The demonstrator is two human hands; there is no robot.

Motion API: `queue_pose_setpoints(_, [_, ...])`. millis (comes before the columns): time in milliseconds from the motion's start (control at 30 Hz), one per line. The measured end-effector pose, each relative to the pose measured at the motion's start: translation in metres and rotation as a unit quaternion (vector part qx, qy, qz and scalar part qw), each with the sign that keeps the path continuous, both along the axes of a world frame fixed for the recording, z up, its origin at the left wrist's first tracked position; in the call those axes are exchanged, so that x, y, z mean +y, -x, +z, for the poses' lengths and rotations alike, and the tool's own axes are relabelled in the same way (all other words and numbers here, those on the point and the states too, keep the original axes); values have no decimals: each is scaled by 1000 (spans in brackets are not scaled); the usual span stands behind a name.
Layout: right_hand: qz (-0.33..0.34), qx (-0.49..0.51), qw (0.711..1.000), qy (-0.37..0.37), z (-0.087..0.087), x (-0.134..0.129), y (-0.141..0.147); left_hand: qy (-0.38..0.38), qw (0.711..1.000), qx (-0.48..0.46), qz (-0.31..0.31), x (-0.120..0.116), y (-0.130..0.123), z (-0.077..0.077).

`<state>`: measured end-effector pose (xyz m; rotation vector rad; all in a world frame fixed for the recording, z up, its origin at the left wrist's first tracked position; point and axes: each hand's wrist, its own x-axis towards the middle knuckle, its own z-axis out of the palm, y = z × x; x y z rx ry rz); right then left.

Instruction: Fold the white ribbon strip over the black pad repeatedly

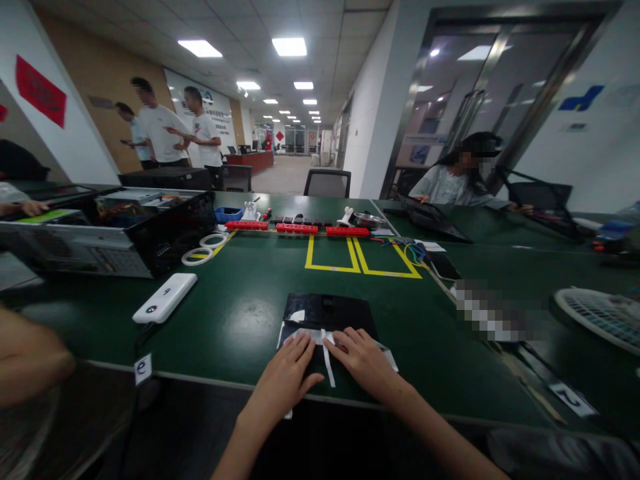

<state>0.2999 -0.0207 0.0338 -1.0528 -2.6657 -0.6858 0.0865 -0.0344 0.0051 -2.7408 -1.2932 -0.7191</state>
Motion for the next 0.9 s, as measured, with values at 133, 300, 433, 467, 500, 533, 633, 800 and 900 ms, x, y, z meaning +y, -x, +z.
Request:
queue_pose_setpoints(133, [6, 19, 998, 58, 6, -4, -6, 9, 1000, -4, 5, 0, -1, -1])
queue_pose_setpoints(300, [-4, 40, 992, 121, 7, -12, -9, 26, 1000, -15, 3, 1, -1, -1])
queue_pose_setpoints(433, [-17, 50, 984, 168, 4, -12, -11, 36, 999, -27, 3, 1, -1, 2])
queue_pose_setpoints(467, [-19, 53, 982, 178, 4, -12, -12, 37, 999, -32, 3, 1, -1, 2])
queue_pose_setpoints(500, [-22, 55, 980, 190, 4, -11, -12, 39, 998, -39, 3, 1, -1, 2])
queue_pose_setpoints(533, [-25, 56, 977, 202, 4, -11, -12, 42, 998, -44, 3, 1, -1, 1])
queue_pose_setpoints(633, [-37, 63, 968, 240, 9, -12, -12, 60, 996, -60, 3, 3, 1, 2])
queue_pose_setpoints(800, [-33, 81, 951, 297, 23, -12, -10, 116, 985, -124, -7, 6, 11, 11])
queue_pose_setpoints(900, [-20, 98, 945, 311, 32, -9, -11, 127, 978, -166, 14, 10, 24, 17])
